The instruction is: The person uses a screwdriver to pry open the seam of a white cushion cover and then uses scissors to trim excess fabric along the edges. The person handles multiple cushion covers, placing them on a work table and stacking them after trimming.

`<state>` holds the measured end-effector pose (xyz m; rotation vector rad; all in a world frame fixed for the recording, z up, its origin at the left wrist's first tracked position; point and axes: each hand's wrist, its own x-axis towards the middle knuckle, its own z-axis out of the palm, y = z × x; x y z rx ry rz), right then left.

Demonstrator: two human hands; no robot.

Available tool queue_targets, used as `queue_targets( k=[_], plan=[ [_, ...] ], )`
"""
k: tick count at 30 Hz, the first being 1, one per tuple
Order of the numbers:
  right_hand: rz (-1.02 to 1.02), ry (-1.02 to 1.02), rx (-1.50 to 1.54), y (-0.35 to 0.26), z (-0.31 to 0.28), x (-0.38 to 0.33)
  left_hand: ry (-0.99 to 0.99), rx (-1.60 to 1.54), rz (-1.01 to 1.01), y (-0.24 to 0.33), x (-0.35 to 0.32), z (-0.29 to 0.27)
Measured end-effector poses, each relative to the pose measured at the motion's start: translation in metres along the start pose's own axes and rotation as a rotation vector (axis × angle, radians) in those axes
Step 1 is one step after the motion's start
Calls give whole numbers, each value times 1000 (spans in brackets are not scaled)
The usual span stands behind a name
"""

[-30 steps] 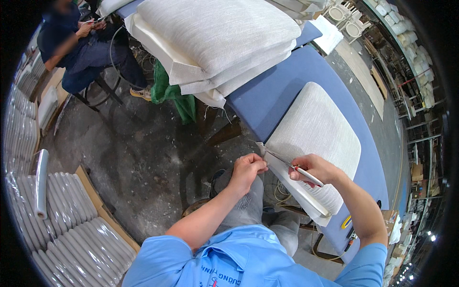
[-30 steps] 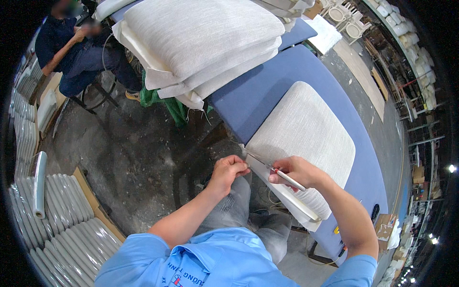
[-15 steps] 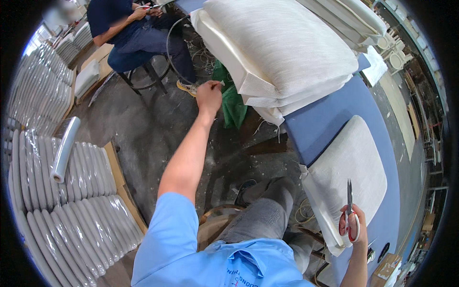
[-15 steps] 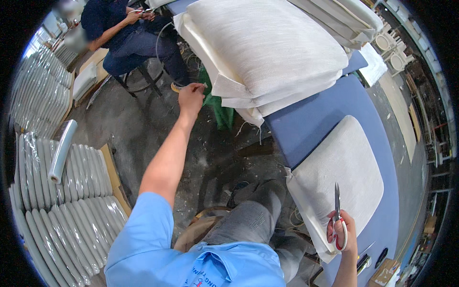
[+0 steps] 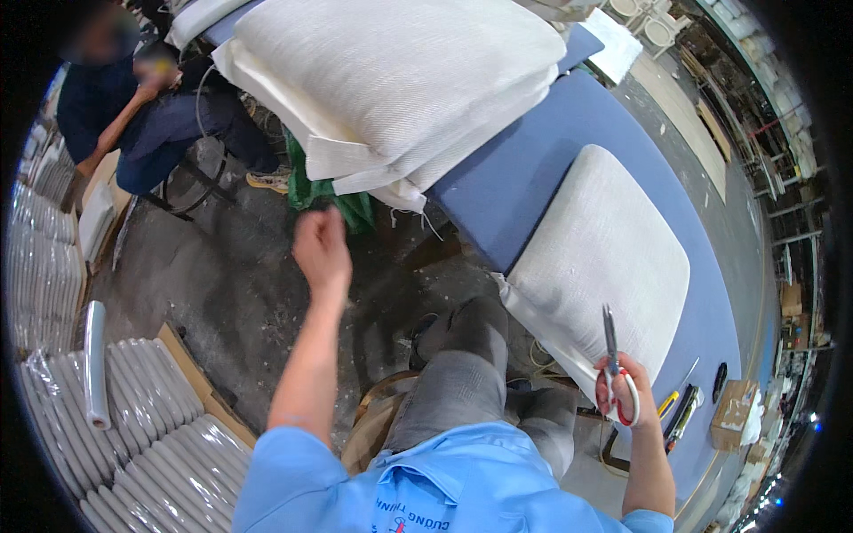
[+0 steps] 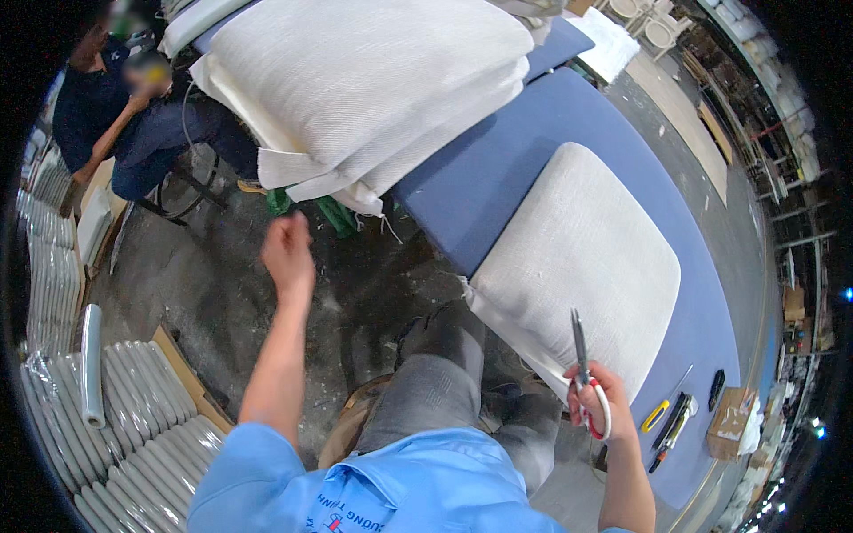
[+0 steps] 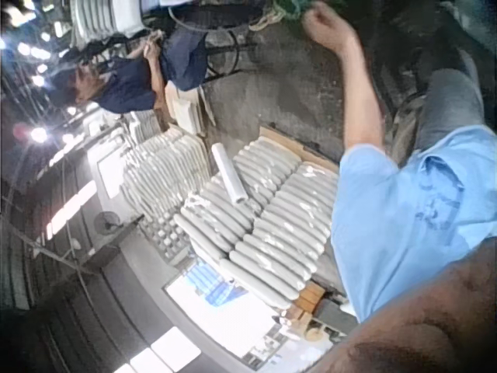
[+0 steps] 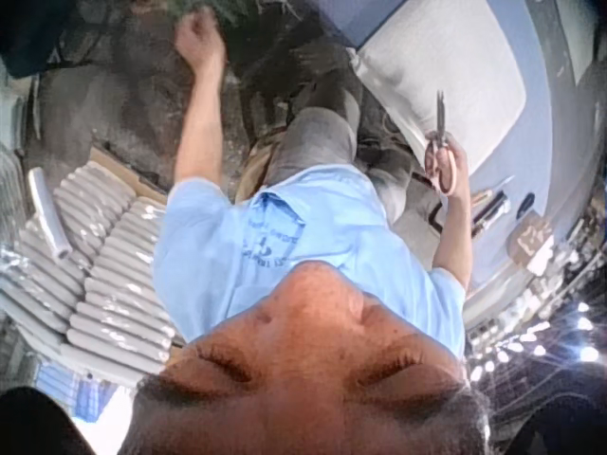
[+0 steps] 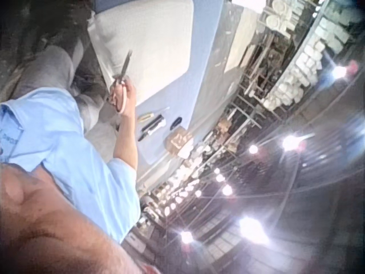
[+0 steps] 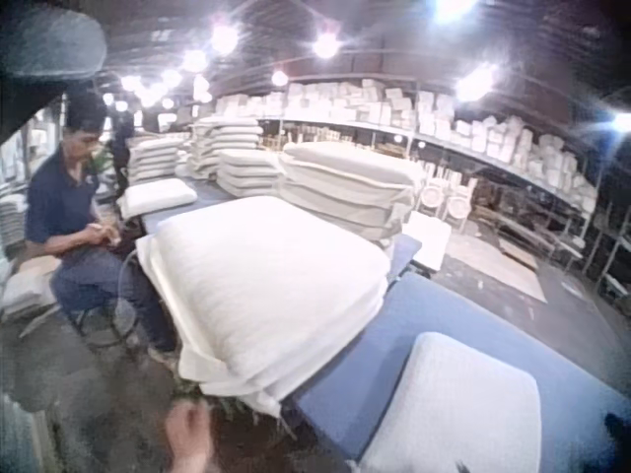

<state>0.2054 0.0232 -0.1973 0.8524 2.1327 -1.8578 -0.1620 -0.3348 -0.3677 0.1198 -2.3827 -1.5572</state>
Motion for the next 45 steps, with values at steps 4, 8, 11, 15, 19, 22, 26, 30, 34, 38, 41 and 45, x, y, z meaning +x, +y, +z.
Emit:
queue_targets(
  k=[4,8,11,15,19,22,26,30,34,38,41,45],
  plan=[
    [47,-72,160,17,13,-3,-493,-389,149,75,-116,23],
    [33,-106,118,22,20,-16,-727,-340,211,111,-135,55],
    [4,-64,164,34,20,-34,-712,-160,329,109,-134,69],
    [22,15,293,72,23,-57,-707,-137,230,109,-144,71],
    [29,12,279,88,31,-70,-730,-198,-12,98,-154,64],
    [43,-7,280,90,31,-71,-635,-271,129,92,-158,62],
    [65,-34,242,82,35,-55,-588,-163,394,102,-156,62],
    [53,-120,192,52,50,-31,-564,-189,379,97,-150,72],
    [55,-164,102,28,66,-8,-677,-443,-10,96,-156,74],
    [55,-196,0,2,82,20,-725,-561,-152,84,-158,78],
    [40,-214,-99,-14,88,39,-750,-536,-164,89,-157,74],
    [124,-226,-152,-35,95,53,-696,-507,-69,94,-157,72]
  ],
)
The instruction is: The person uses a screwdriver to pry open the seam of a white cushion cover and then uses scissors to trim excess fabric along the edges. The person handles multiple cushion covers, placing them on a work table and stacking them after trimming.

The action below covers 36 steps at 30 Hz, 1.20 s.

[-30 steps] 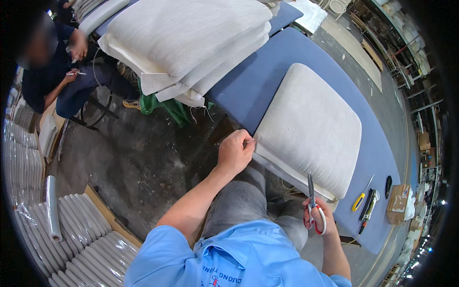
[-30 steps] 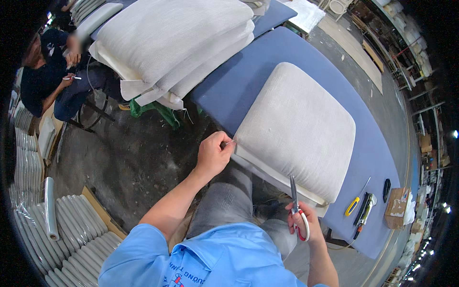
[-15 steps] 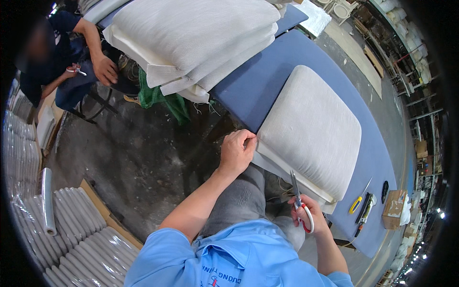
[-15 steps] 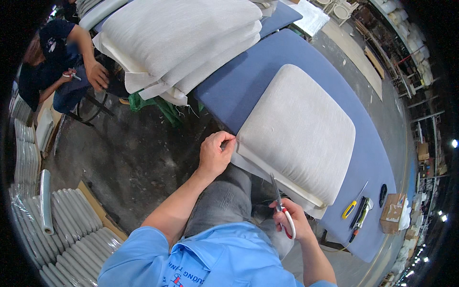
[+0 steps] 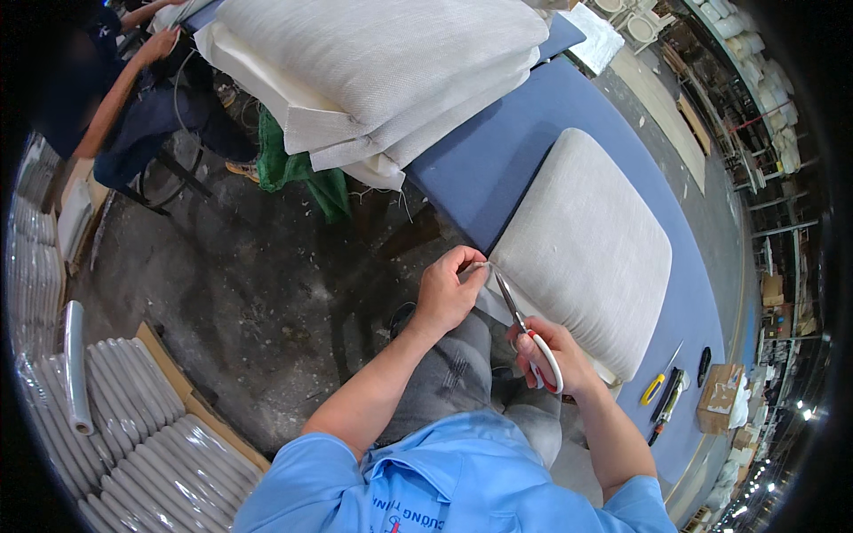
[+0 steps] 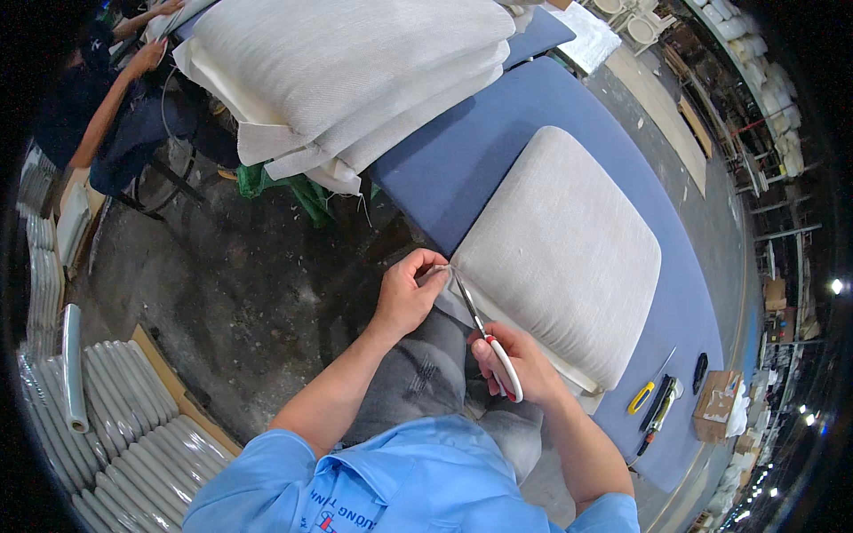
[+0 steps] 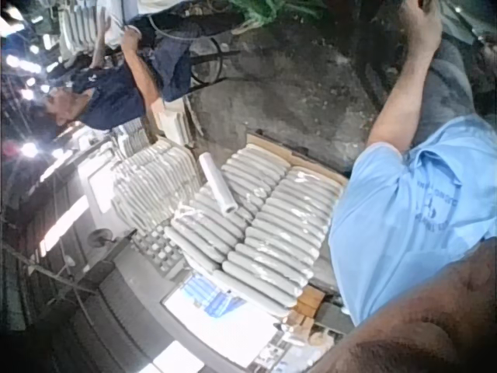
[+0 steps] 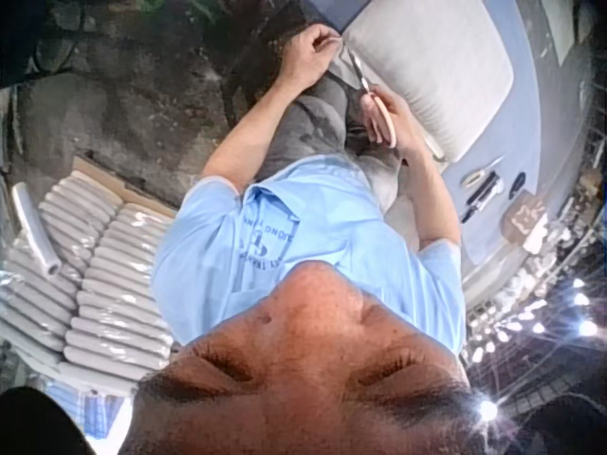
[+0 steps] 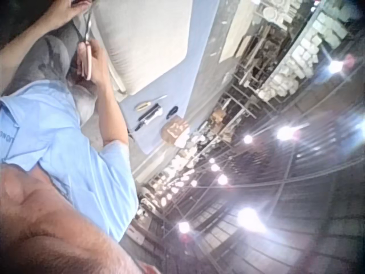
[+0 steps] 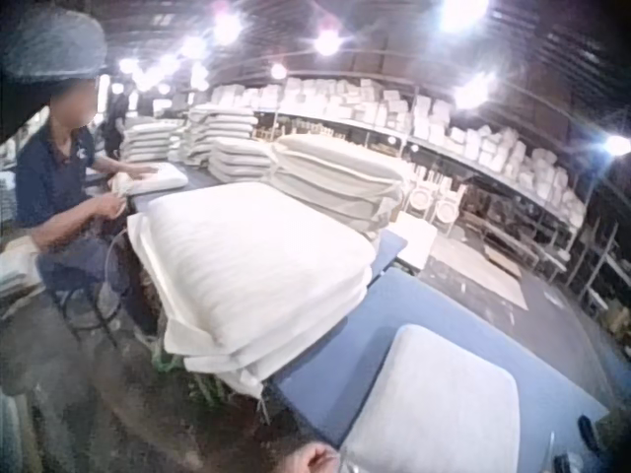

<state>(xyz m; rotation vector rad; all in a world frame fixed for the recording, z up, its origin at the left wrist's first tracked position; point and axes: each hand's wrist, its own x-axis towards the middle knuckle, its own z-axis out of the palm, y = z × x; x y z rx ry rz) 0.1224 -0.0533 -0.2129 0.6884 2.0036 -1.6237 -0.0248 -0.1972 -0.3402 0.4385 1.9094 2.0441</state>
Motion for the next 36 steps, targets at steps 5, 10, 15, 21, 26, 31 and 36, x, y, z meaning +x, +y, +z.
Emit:
queue_targets(
  k=[5,10,15,21,26,31,36],
  plan=[
    [31,3,5,-5,-2,8,24,151,121,4,1,-5],
    [67,-4,5,-12,-4,11,74,98,184,1,-2,-2],
    [103,-21,-41,-24,-6,12,62,-173,53,-10,-6,6],
    [94,-15,-20,-20,-10,9,-3,-230,-27,-9,-5,5],
    [92,-21,-43,-19,-12,9,-6,-229,-27,-3,-6,5],
    [95,-30,-74,-18,-13,14,-3,-234,-27,-4,-7,5],
    [62,-15,-54,-22,-11,17,-15,-213,-30,-2,-7,3]
  ],
)
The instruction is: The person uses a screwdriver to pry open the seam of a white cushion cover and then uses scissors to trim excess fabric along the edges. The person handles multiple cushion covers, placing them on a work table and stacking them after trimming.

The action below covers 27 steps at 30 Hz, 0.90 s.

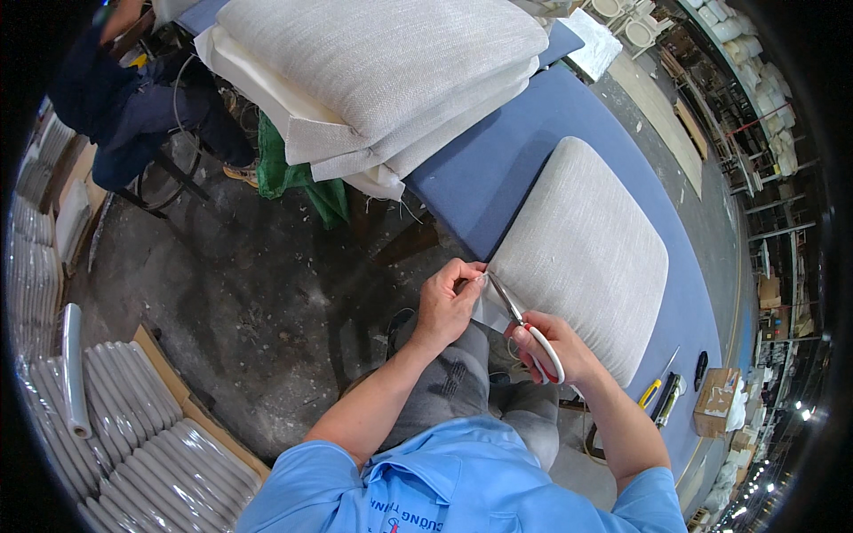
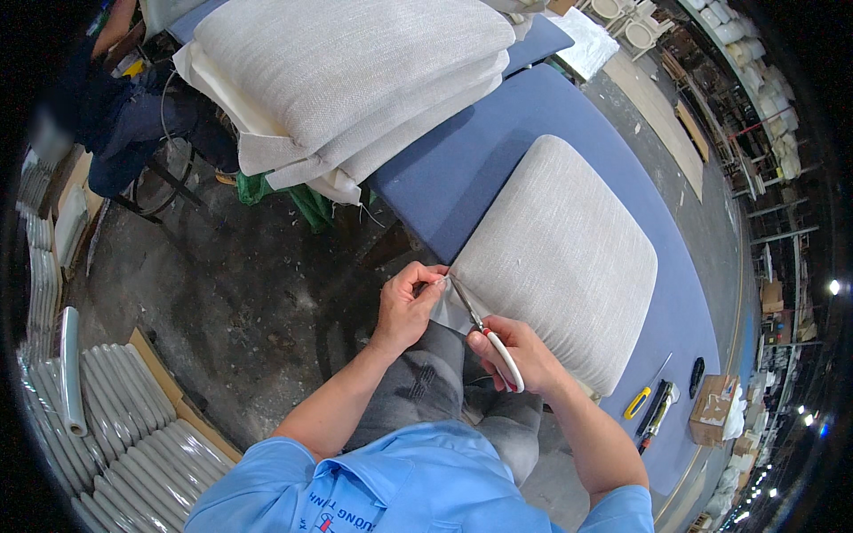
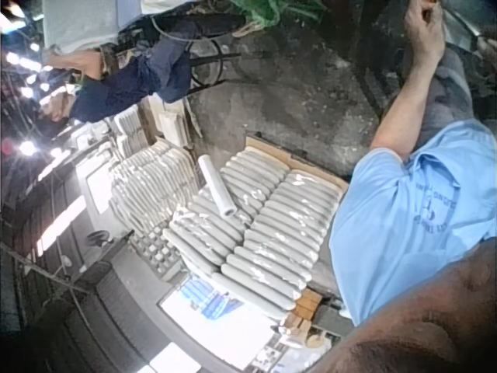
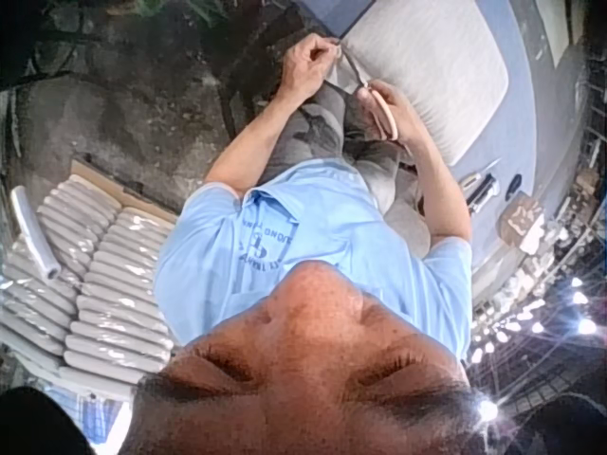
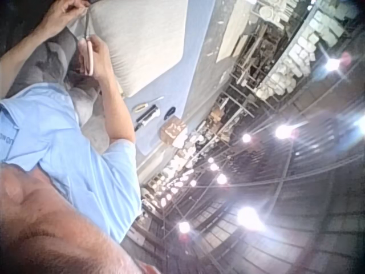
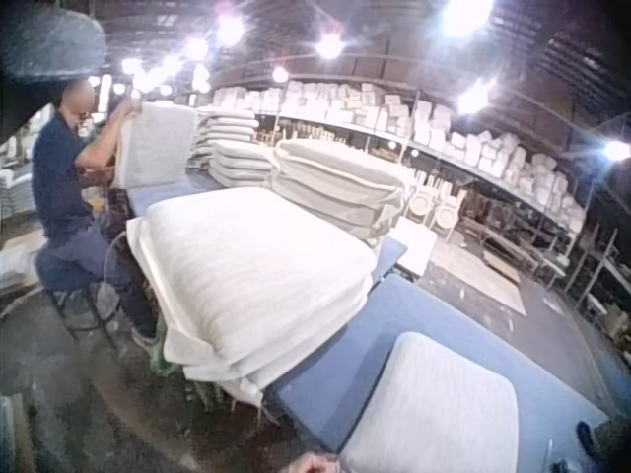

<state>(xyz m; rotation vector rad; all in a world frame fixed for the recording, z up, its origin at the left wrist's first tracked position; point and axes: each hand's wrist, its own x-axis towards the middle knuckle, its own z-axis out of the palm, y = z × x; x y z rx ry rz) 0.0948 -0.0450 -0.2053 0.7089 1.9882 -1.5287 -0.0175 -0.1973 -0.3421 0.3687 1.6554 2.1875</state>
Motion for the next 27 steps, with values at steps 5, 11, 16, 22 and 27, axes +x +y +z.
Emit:
queue_targets(
  k=[5,11,16,22,27],
  plan=[
    [-28,-24,-13,5,-3,2,-11,-25,9,-4,1,0],
    [-38,-16,166,51,17,-15,-9,-456,-269,-13,1,3],
    [-173,-137,520,111,52,-37,-133,-380,-333,-13,6,-18],
    [-206,-168,669,108,95,-37,-314,-39,-527,25,9,-46],
    [-169,-251,771,98,123,-23,-347,182,-480,36,6,-50]
  ],
)
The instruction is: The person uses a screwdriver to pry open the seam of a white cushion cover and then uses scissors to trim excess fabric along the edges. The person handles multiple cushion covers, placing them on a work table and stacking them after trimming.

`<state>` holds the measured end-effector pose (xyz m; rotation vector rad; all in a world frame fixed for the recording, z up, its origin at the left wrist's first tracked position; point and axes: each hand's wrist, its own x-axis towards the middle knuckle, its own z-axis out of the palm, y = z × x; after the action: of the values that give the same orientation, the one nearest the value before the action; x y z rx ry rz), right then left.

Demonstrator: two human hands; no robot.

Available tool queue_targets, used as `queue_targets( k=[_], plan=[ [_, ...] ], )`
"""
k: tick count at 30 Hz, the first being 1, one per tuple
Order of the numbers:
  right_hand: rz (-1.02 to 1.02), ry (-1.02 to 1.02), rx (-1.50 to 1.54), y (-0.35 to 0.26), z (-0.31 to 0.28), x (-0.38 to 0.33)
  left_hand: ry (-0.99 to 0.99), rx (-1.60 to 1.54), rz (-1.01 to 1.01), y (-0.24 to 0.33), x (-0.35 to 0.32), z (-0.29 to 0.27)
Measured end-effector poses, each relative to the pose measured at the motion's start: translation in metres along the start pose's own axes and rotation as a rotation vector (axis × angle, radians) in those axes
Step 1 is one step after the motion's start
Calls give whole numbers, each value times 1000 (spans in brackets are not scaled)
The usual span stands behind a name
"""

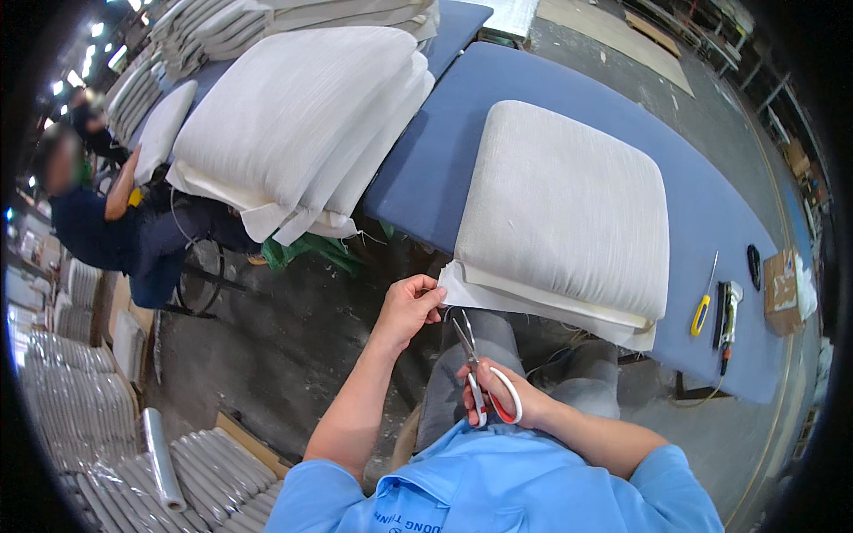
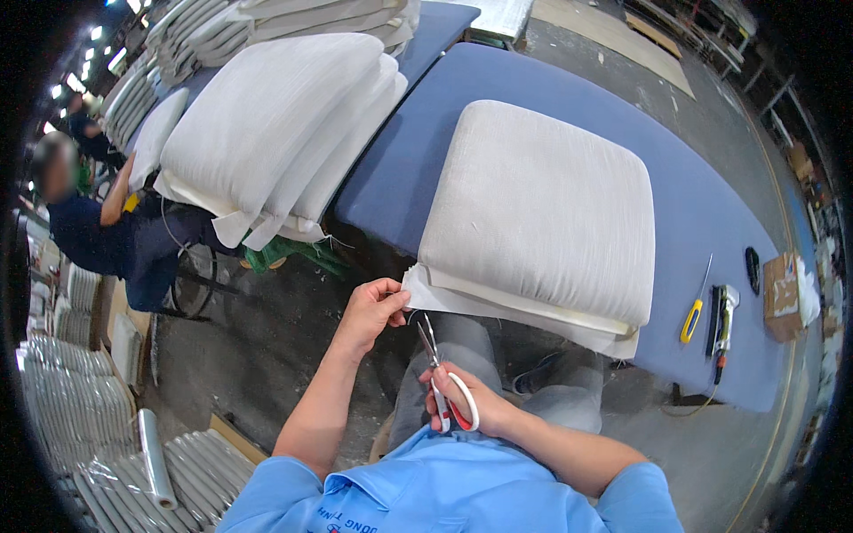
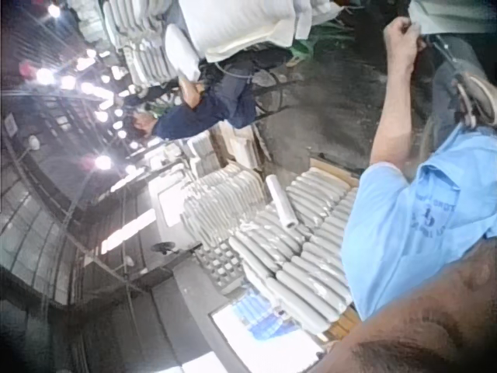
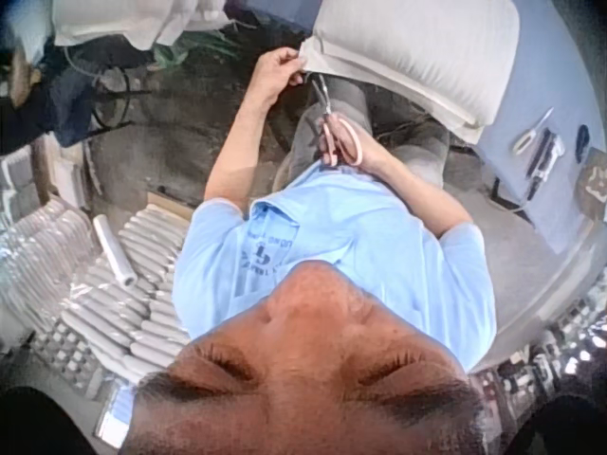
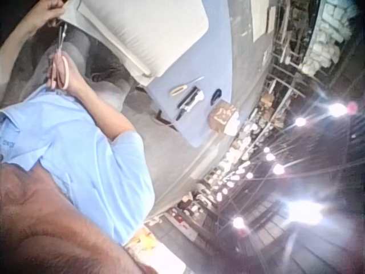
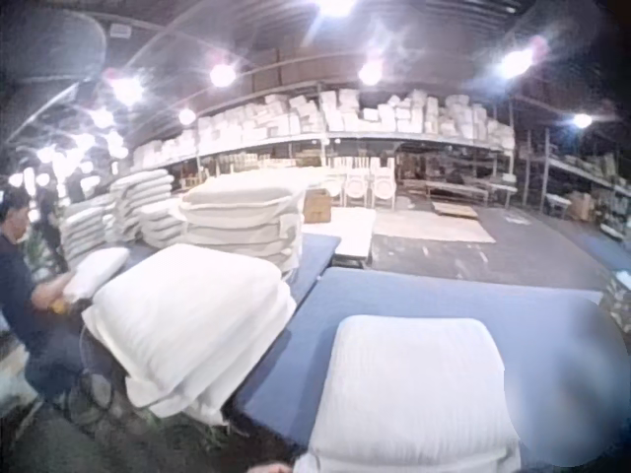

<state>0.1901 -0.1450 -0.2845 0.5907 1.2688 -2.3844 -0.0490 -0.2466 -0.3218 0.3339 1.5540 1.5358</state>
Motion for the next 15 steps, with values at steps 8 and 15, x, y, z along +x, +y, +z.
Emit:
queue_targets(
  k=[8,15],
  plan=[
    [-146,117,105,6,29,43,38,102,-17,11,-5,0],
    [-230,222,96,1,47,63,28,117,-28,15,-6,2]
  ],
)
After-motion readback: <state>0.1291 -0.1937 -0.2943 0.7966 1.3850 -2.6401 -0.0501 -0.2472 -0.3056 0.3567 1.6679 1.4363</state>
